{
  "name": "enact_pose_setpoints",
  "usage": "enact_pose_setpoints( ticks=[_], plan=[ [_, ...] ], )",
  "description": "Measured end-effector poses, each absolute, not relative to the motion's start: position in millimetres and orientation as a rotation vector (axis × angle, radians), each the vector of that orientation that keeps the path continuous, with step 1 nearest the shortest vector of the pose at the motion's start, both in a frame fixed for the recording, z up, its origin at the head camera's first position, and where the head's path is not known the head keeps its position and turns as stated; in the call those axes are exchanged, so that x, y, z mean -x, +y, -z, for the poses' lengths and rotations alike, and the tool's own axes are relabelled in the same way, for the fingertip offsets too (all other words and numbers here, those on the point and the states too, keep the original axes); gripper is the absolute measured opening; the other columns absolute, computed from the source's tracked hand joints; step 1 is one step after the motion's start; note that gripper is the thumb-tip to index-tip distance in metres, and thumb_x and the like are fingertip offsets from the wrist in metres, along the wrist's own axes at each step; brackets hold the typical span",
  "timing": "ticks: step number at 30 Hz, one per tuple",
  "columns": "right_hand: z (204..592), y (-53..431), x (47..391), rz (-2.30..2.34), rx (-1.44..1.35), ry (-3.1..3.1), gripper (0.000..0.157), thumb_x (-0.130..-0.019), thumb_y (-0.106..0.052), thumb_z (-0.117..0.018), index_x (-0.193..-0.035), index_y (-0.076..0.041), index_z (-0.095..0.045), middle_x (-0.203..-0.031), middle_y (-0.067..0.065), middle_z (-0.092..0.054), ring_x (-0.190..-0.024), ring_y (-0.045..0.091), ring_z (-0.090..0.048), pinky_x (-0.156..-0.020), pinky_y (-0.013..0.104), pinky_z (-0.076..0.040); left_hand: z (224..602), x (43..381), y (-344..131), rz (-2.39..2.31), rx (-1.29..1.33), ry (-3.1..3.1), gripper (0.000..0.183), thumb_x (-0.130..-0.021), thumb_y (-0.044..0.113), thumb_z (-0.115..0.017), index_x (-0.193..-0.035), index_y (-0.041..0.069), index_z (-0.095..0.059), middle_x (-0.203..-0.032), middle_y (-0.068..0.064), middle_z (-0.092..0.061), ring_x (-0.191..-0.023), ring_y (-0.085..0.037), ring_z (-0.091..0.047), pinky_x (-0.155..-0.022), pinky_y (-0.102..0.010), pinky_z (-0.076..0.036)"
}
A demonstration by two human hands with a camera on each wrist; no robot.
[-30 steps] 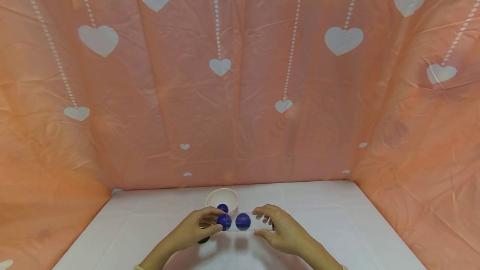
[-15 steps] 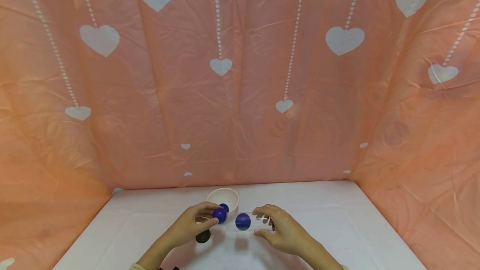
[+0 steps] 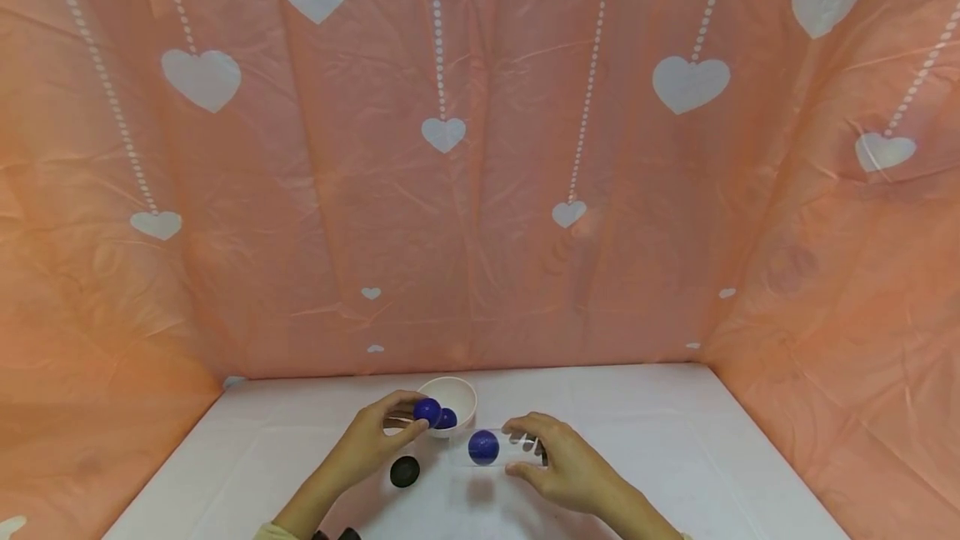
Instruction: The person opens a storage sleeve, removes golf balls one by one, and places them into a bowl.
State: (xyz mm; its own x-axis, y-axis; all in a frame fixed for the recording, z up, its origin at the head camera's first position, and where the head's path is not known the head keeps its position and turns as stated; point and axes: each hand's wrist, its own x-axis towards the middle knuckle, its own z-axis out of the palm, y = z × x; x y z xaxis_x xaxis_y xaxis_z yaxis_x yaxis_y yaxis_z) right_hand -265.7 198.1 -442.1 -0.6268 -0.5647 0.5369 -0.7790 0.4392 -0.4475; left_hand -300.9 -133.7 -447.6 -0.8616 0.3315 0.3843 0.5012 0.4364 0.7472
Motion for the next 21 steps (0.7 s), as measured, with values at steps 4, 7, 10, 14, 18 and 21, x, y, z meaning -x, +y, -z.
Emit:
enact_pose_setpoints(
  ticks=[4,7,10,14,18,21],
  plan=[
    [443,199,266,-0.974,-1.134,-2.397,0.036,-0.094,-0.020,-0.085,-0.127,-0.017,-0.071,-0.112,-0.010,-0.072,-0.094,0.008,-0.066,-0.081,0.029,-0.058,451,304,-131,1.313,0.723,-2.475,0.034,-0.100,0.025,-0.080,-0.127,0.007,-0.070,-0.110,-0.003,-0.077,-0.101,-0.020,-0.073,-0.094,-0.047,-0.062],
    [444,199,267,-0.967,-1.116,-2.416,0.036,-0.094,-0.021,-0.085,-0.127,-0.017,-0.071,-0.113,-0.008,-0.073,-0.095,0.009,-0.067,-0.082,0.029,-0.058,453,307,-131,1.259,0.699,-2.493,0.035,-0.099,0.025,-0.081,-0.126,0.007,-0.070,-0.109,-0.001,-0.078,-0.101,-0.019,-0.073,-0.093,-0.046,-0.063],
    [444,199,267,-0.977,-1.114,-2.427,0.037,-0.093,-0.018,-0.086,-0.127,-0.013,-0.071,-0.112,-0.004,-0.073,-0.093,0.012,-0.068,-0.081,0.028,-0.058,453,311,-130,1.211,0.680,-2.510,0.035,-0.098,0.024,-0.082,-0.126,0.006,-0.071,-0.108,-0.001,-0.077,-0.102,-0.021,-0.072,-0.092,-0.045,-0.062],
    [444,198,268,-0.986,-1.125,-2.419,0.038,-0.092,-0.015,-0.086,-0.127,-0.009,-0.071,-0.111,0.000,-0.074,-0.093,0.009,-0.067,-0.080,0.027,-0.058,452,316,-130,1.128,0.635,-2.549,0.036,-0.097,0.023,-0.083,-0.127,0.007,-0.071,-0.106,-0.001,-0.077,-0.102,-0.024,-0.072,-0.093,-0.046,-0.062],
    [444,197,268,-0.985,-1.135,-2.397,0.038,-0.091,-0.013,-0.087,-0.126,-0.008,-0.071,-0.112,-0.004,-0.073,-0.093,0.010,-0.067,-0.080,0.028,-0.059,451,319,-129,1.031,0.579,-2.604,0.037,-0.095,0.024,-0.084,-0.126,0.009,-0.071,-0.106,-0.001,-0.077,-0.103,-0.026,-0.072,-0.093,-0.049,-0.061],
    [444,197,268,-0.985,-1.138,-2.392,0.038,-0.091,-0.013,-0.087,-0.126,-0.008,-0.071,-0.113,-0.008,-0.072,-0.093,0.012,-0.068,-0.080,0.028,-0.059,451,319,-127,0.956,0.549,-2.620,0.038,-0.094,0.026,-0.086,-0.125,0.011,-0.071,-0.107,-0.002,-0.077,-0.104,-0.031,-0.072,-0.090,-0.053,-0.060]
  ],
)
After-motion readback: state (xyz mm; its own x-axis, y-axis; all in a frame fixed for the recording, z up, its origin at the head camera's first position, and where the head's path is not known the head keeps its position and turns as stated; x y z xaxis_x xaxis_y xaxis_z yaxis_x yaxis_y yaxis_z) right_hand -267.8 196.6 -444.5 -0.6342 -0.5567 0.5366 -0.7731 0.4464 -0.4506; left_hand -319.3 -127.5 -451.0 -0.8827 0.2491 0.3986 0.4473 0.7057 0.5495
